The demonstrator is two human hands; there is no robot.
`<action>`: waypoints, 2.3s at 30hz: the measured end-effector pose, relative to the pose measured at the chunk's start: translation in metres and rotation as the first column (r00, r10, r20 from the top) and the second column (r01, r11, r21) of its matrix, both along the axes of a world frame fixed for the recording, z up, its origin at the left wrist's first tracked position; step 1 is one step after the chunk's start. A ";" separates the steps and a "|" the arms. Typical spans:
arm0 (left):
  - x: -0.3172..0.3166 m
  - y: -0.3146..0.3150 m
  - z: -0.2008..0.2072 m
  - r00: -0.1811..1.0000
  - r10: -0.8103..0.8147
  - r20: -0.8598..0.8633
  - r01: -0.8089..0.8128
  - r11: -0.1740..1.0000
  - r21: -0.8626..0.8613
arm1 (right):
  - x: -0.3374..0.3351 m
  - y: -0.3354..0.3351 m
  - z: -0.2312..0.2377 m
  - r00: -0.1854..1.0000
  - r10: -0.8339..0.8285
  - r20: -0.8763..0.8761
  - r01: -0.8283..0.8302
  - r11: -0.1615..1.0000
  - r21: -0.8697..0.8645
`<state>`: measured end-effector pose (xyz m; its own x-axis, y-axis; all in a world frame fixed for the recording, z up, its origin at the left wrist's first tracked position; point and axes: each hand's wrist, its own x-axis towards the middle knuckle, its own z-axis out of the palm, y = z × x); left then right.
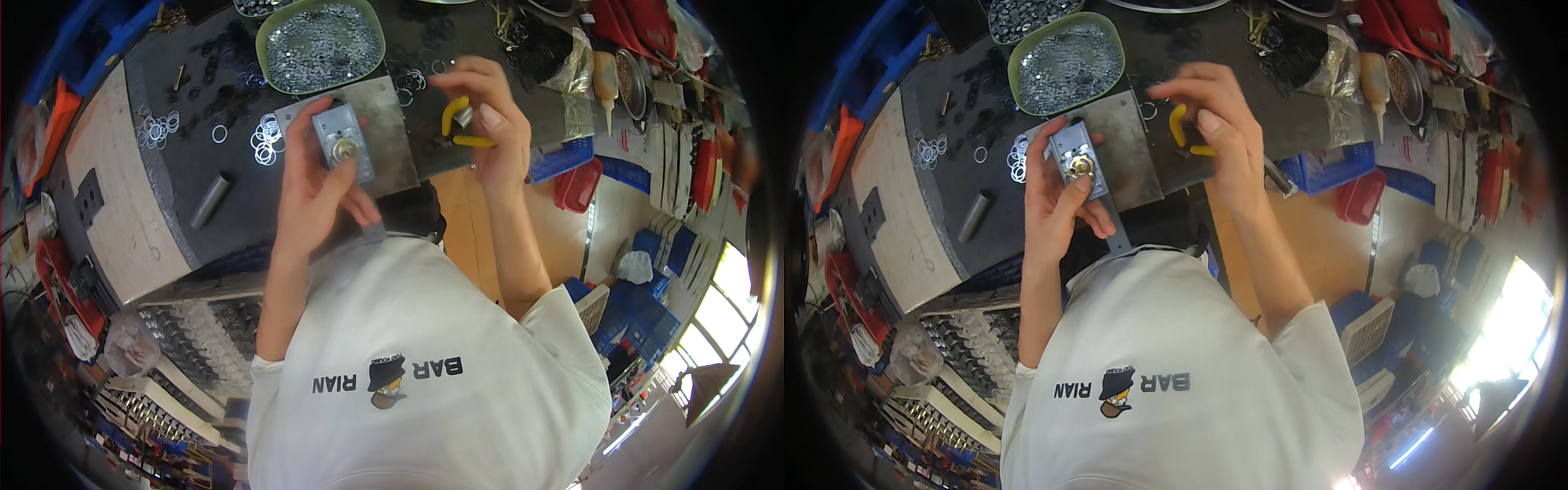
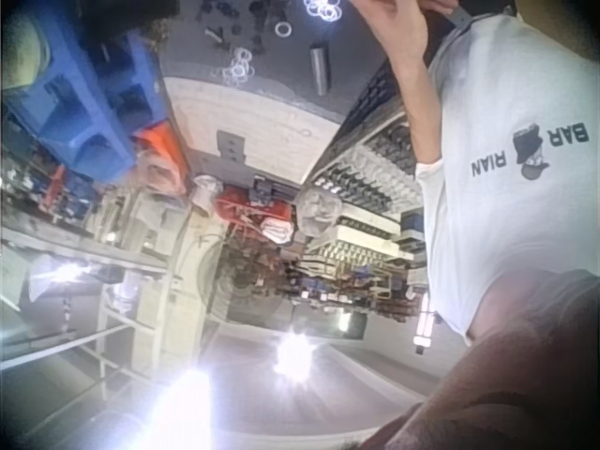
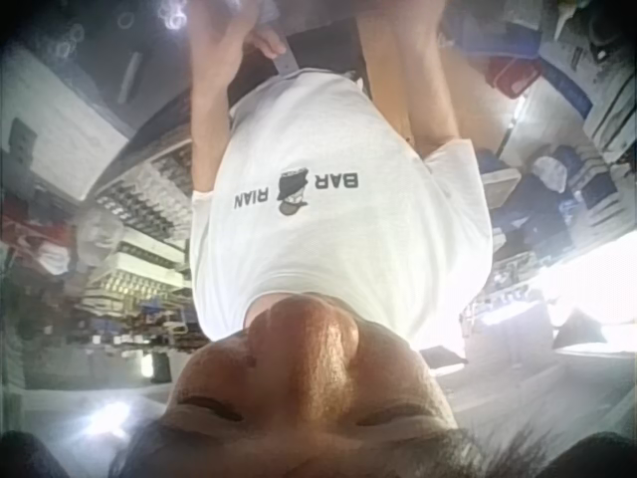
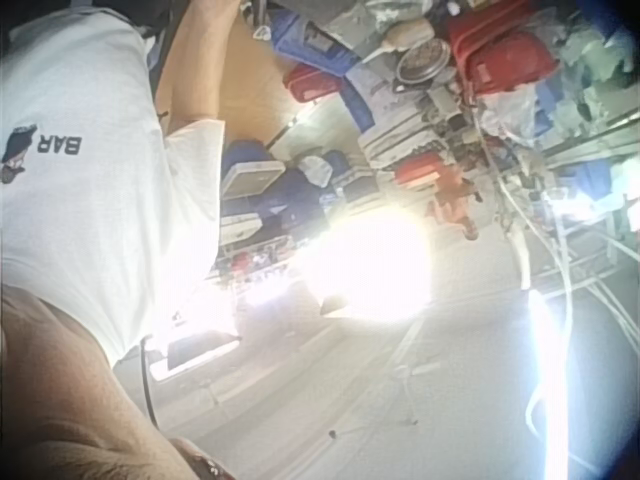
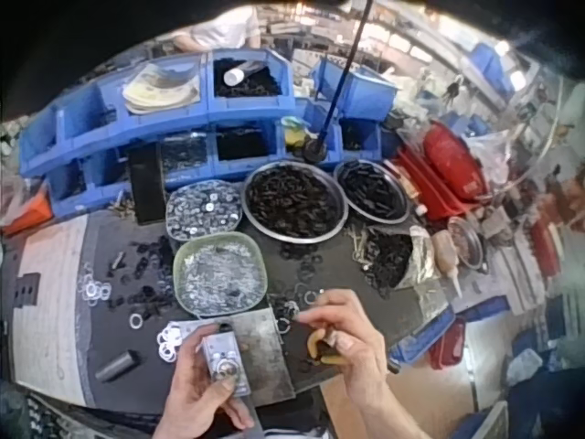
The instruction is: Assembling small metal lock components by inserting pins and washers, using a hammer to seat parts, and applying lubricant.
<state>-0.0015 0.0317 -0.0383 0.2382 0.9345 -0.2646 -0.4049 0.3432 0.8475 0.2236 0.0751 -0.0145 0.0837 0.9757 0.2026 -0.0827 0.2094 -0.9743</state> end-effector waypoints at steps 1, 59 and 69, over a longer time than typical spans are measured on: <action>-0.001 -0.001 0.000 1.000 0.013 -0.005 -0.012 1.000 0.004 | 0.005 -0.009 0.002 0.991 -0.028 -0.133 0.010 0.991 -0.137; -0.010 0.001 0.007 0.989 -0.129 0.073 0.132 0.991 -0.035 | -0.061 0.041 0.050 0.729 0.574 -0.374 -0.625 0.780 -0.020; -0.010 0.001 0.008 0.990 -0.132 0.056 0.133 0.991 -0.016 | -0.069 0.045 0.068 0.570 0.662 -0.487 -0.627 0.733 0.264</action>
<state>-0.0119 0.0323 -0.0303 0.3740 0.8887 -0.2653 -0.4009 0.4128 0.8178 0.1549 0.1204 0.0534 -0.4562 0.8020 0.3856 -0.6962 -0.0519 -0.7159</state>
